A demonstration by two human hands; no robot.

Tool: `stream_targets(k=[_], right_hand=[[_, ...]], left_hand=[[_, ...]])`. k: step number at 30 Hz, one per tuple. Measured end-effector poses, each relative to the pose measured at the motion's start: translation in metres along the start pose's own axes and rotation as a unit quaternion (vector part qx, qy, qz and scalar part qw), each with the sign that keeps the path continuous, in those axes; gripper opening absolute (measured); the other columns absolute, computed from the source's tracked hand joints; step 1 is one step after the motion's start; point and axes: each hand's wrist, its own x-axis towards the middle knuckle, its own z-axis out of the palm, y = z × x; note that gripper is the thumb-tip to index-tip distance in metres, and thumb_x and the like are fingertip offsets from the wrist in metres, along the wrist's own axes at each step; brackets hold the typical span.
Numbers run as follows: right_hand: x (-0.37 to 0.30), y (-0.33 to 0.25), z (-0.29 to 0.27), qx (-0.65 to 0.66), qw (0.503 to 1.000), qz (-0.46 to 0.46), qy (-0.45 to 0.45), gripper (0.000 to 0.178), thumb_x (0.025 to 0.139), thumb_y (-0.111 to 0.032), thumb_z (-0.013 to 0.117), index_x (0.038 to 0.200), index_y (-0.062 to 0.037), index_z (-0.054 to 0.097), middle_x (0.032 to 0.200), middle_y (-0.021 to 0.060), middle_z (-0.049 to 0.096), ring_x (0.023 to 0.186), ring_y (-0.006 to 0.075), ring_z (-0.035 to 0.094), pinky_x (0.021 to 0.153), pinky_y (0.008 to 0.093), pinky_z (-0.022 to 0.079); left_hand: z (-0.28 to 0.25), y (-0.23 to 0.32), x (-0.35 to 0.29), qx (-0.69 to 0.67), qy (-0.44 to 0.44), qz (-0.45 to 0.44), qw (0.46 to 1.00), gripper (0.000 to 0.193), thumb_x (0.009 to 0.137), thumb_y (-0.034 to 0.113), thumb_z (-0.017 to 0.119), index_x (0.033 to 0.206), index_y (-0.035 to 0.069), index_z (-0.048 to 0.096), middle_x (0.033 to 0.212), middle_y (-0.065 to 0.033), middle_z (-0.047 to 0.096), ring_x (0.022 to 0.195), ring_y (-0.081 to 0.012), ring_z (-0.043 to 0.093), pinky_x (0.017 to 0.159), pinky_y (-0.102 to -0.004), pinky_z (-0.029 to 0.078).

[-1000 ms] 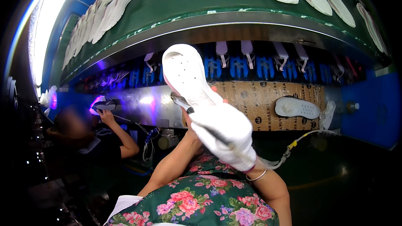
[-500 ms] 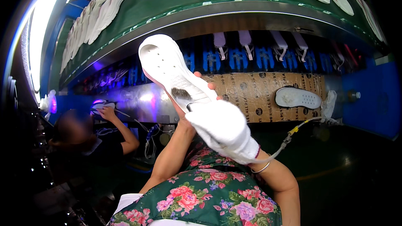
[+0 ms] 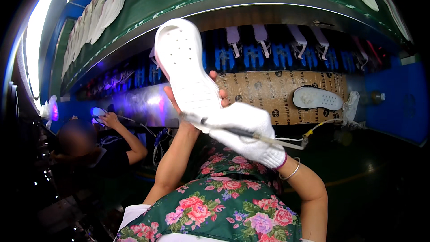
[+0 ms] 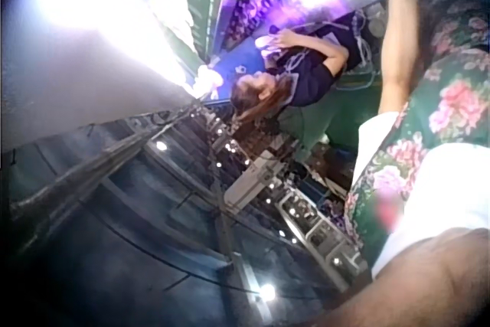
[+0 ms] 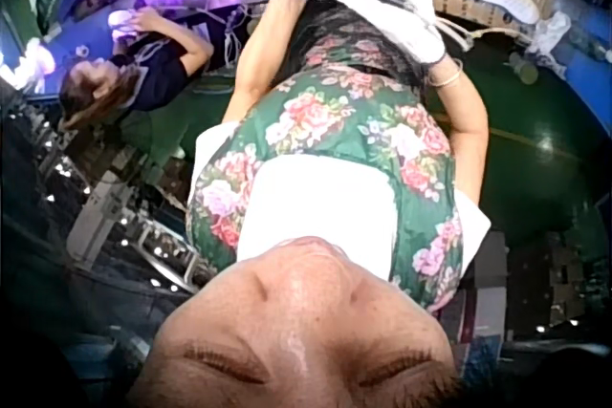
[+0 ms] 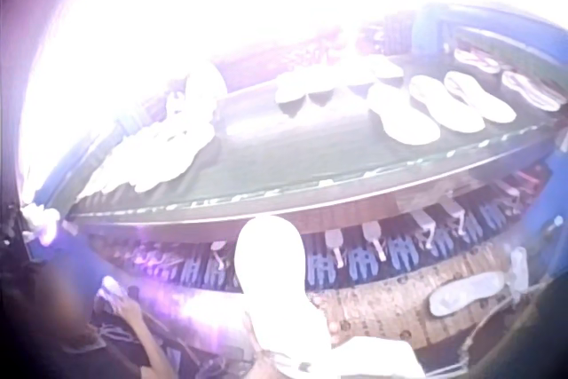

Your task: The person applies glue onto shoe soles using a brush applicator tool and places the glued soles onto an upper conveyor belt.

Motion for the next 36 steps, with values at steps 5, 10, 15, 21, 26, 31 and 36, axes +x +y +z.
stream_targets(k=[5, 10, 15, 21, 26, 31, 36], right_hand=[[-0.007, 0.001, 0.015, -0.115, 0.979, -0.165, -0.040, 0.024, 0.074, -0.002, 0.077, 0.096, -0.0077, 0.071, 0.090, 0.0088, 0.071, 0.076, 0.0266, 0.067, 0.066, 0.0339, 0.054], [-0.005, -0.003, 0.005, -0.004, 1.000, 0.005, -0.015, 0.022, 0.074, -0.003, 0.078, 0.095, -0.0053, 0.073, 0.090, 0.0101, 0.071, 0.079, 0.0231, 0.069, 0.068, 0.0329, 0.053], [-0.016, -0.011, 0.018, -0.056, 0.992, -0.100, -0.057, 0.022, 0.072, -0.003, 0.078, 0.093, -0.0063, 0.073, 0.095, 0.0097, 0.072, 0.081, 0.0246, 0.069, 0.071, 0.0325, 0.053], [-0.011, -0.015, 0.005, -0.064, 0.998, -0.019, 0.002, 0.021, 0.072, -0.002, 0.077, 0.093, -0.0029, 0.072, 0.093, 0.0136, 0.072, 0.080, 0.0264, 0.069, 0.073, 0.0353, 0.054], [-0.025, -0.002, 0.022, -0.182, 0.966, -0.179, -0.036, 0.030, 0.071, 0.000, 0.076, 0.100, -0.0074, 0.072, 0.094, 0.0111, 0.071, 0.079, 0.0273, 0.068, 0.070, 0.0355, 0.054], [-0.021, -0.014, 0.019, 0.008, 0.995, -0.059, -0.077, 0.026, 0.071, 0.000, 0.078, 0.095, -0.0055, 0.072, 0.095, 0.0113, 0.072, 0.079, 0.0265, 0.069, 0.071, 0.0352, 0.054], [-0.012, -0.007, 0.011, -0.111, 0.988, -0.110, -0.006, 0.020, 0.073, -0.001, 0.076, 0.093, -0.0036, 0.071, 0.093, 0.0126, 0.071, 0.076, 0.0280, 0.068, 0.067, 0.0347, 0.055]], left_hand=[[0.019, 0.000, 0.012, -0.033, -0.039, 0.018, 0.999, 0.109, 0.068, 0.080, 0.064, 0.142, 0.006, 0.034, 0.113, -0.0224, 0.052, 0.095, -0.0367, 0.053, 0.081, -0.0496, 0.046], [0.006, 0.013, 0.010, 0.027, -0.081, -0.065, 0.994, 0.104, 0.071, 0.079, 0.062, 0.145, 0.010, 0.036, 0.125, -0.0213, 0.050, 0.089, -0.0383, 0.059, 0.069, -0.0448, 0.054], [0.005, 0.020, 0.019, 0.063, -0.116, -0.087, 0.987, 0.103, 0.070, 0.075, 0.067, 0.140, 0.006, 0.038, 0.118, -0.0207, 0.051, 0.085, -0.0377, 0.057, 0.062, -0.0415, 0.050], [0.009, 0.027, 0.019, 0.093, -0.144, -0.151, 0.974, 0.091, 0.076, 0.066, 0.065, 0.142, 0.008, 0.042, 0.116, -0.0226, 0.056, 0.083, -0.0373, 0.060, 0.069, -0.0425, 0.052], [0.018, 0.029, 0.023, 0.067, -0.113, -0.158, 0.979, 0.084, 0.082, 0.059, 0.059, 0.144, 0.005, 0.040, 0.121, -0.0245, 0.057, 0.086, -0.0403, 0.062, 0.075, -0.0461, 0.052], [0.002, 0.040, 0.021, 0.036, -0.164, -0.244, 0.955, 0.088, 0.076, 0.059, 0.068, 0.145, 0.012, 0.040, 0.131, -0.0232, 0.049, 0.098, -0.0438, 0.057, 0.080, -0.0481, 0.053], [0.024, 0.044, 0.021, 0.157, -0.071, -0.242, 0.955, 0.096, 0.074, 0.056, 0.069, 0.145, 0.001, 0.037, 0.131, -0.0250, 0.051, 0.106, -0.0388, 0.059, 0.090, -0.0490, 0.050]])
